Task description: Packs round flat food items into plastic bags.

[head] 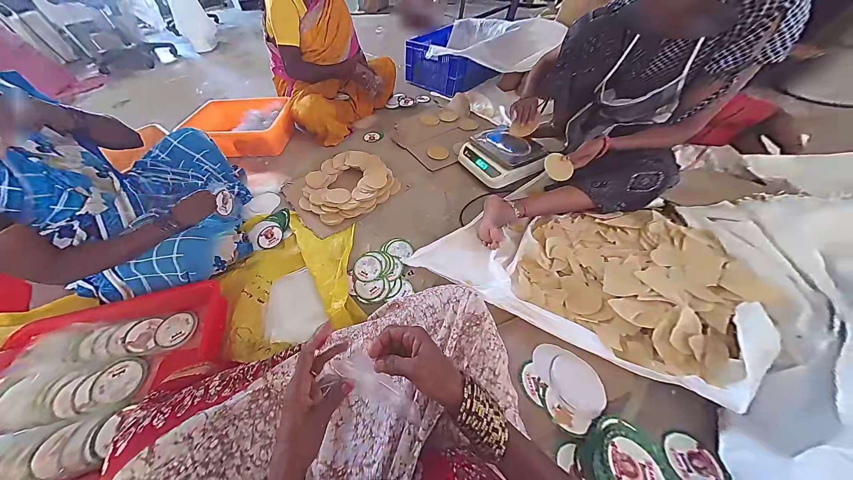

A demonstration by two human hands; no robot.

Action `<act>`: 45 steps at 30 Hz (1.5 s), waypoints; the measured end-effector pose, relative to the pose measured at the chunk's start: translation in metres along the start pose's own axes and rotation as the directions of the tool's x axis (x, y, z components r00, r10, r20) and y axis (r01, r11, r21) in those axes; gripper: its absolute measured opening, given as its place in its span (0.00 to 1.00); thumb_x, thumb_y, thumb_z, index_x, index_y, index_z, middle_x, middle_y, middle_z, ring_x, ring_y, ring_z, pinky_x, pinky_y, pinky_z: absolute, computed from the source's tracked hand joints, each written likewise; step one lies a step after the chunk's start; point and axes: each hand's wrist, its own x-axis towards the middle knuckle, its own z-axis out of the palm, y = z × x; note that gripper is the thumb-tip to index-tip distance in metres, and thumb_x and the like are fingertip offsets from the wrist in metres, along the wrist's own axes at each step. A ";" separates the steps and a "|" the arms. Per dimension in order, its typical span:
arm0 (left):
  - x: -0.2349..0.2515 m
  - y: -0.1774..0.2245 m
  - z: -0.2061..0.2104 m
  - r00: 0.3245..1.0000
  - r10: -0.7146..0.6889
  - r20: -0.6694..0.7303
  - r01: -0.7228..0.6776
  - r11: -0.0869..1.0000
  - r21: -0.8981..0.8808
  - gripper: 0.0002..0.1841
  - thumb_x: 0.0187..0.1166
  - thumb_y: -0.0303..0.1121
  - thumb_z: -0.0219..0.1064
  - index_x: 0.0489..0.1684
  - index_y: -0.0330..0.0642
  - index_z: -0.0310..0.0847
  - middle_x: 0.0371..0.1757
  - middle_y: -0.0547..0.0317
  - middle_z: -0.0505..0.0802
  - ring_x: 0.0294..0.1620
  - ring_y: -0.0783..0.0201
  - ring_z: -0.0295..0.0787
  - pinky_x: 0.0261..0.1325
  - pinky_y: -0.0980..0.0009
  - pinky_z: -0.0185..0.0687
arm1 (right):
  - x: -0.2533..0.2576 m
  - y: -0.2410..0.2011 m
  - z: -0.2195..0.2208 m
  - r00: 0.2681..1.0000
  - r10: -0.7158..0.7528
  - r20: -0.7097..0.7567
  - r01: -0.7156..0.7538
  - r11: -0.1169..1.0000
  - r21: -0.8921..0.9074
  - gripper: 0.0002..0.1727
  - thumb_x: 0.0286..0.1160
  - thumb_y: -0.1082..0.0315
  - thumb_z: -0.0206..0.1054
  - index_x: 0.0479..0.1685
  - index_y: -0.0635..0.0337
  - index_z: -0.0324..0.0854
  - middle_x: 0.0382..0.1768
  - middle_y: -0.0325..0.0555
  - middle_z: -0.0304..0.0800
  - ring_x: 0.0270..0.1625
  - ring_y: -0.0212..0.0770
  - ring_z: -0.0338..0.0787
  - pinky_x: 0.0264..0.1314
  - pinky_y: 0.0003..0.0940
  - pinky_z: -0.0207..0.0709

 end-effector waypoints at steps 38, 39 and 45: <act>-0.035 0.009 0.049 0.951 -0.308 -0.011 0.289 0.903 -0.318 0.14 0.79 0.18 0.61 0.40 0.46 0.93 0.32 0.72 0.96 0.34 0.78 0.90 0.46 0.78 0.87 | -0.019 0.016 0.015 0.946 -0.291 -0.146 0.300 0.953 0.048 0.12 0.73 0.80 0.67 0.53 0.71 0.86 0.41 0.35 0.93 0.42 0.23 0.89 0.50 0.24 0.86; -0.037 0.006 0.049 0.960 -0.278 -0.029 0.259 0.925 -0.278 0.14 0.76 0.17 0.61 0.39 0.46 0.92 0.32 0.74 0.96 0.34 0.79 0.91 0.47 0.78 0.88 | -0.019 0.013 0.014 0.967 -0.233 -0.098 0.239 0.970 0.046 0.18 0.71 0.80 0.69 0.61 0.72 0.83 0.41 0.35 0.92 0.42 0.24 0.89 0.51 0.25 0.85; -0.034 -0.001 0.040 0.989 -0.144 0.038 0.146 0.988 -0.052 0.01 0.72 0.35 0.75 0.36 0.55 0.91 0.40 0.78 0.95 0.47 0.80 0.91 0.57 0.75 0.88 | -0.019 0.010 0.003 0.945 -0.207 -0.251 0.167 0.971 -0.173 0.11 0.79 0.71 0.64 0.27 0.61 0.83 0.21 0.25 0.79 0.25 0.15 0.75 0.30 0.15 0.69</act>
